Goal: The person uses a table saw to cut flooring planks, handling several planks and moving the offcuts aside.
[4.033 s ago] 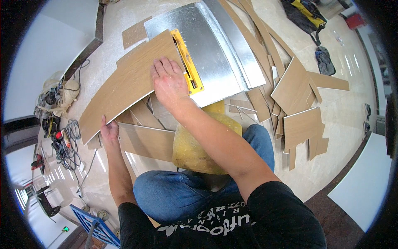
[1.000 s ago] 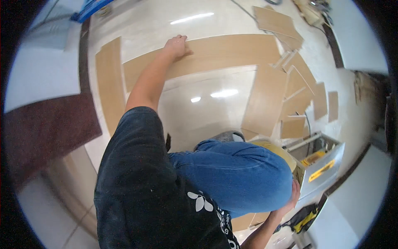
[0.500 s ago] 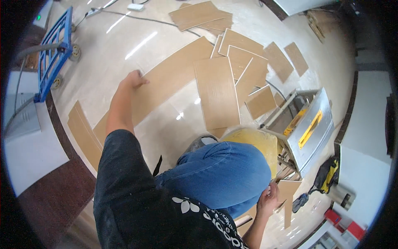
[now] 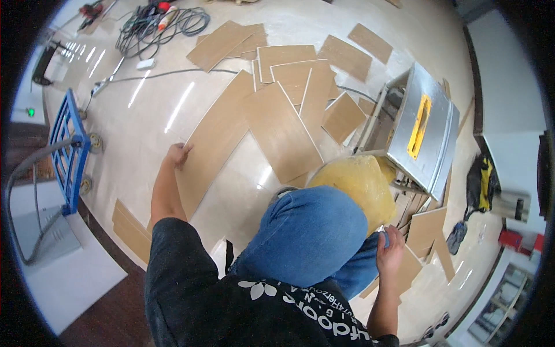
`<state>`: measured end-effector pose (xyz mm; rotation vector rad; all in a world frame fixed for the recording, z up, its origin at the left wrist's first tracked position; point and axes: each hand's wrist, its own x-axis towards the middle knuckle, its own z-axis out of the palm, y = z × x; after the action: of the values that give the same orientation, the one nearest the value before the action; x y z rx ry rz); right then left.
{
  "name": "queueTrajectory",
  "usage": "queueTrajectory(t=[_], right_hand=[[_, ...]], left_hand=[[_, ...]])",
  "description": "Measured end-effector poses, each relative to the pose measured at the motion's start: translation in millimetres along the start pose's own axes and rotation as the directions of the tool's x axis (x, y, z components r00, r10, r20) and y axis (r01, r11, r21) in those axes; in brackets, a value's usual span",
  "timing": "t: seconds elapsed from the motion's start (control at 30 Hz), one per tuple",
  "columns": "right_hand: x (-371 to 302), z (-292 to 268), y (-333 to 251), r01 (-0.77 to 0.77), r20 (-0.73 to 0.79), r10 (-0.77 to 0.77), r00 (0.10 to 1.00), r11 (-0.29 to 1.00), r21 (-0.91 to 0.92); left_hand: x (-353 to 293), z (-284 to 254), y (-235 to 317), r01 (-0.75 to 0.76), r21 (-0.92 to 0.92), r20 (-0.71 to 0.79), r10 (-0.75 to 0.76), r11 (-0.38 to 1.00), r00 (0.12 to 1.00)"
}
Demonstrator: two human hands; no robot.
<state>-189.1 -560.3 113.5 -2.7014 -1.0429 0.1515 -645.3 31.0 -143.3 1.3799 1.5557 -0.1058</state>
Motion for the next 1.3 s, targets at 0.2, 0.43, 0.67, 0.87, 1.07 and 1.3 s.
queueTrajectory(t=[0.2,0.43,0.67,0.87,1.07,1.3], right_hand=[[10.5,-3.2,-14.9,0.007,0.044,-0.007,0.999,1.000,0.010],[41.7,1.0,-28.7,0.024,-0.019,-0.025,1.000,1.000,-0.009],[48.6,-25.5,-27.6,0.014,-0.035,-0.014,0.999,1.000,0.000],[27.9,-30.8,4.7,-0.110,-0.063,0.111,0.992,0.994,0.014],[43.9,-35.2,-7.9,-0.129,-0.064,0.131,0.989,0.991,0.028],[137.5,-59.2,-107.0,0.304,-0.324,-0.218,0.921,0.920,0.246]], left_hand=[[22.7,-24.5,-25.5,-0.078,-0.176,-0.208,0.040,0.981,0.977],[67.5,-11.6,9.1,-0.072,-0.212,-0.144,0.042,0.974,0.989],[79.0,-40.6,7.8,-0.143,-0.114,-0.431,0.081,0.983,0.899],[38.1,-92.0,18.5,-0.403,-0.463,-0.478,0.161,0.789,0.863],[-61.5,-133.9,178.0,-0.539,-0.195,-0.414,0.430,0.819,0.802],[-156.3,-140.9,347.9,-0.871,0.050,-0.674,0.660,0.489,0.332]])
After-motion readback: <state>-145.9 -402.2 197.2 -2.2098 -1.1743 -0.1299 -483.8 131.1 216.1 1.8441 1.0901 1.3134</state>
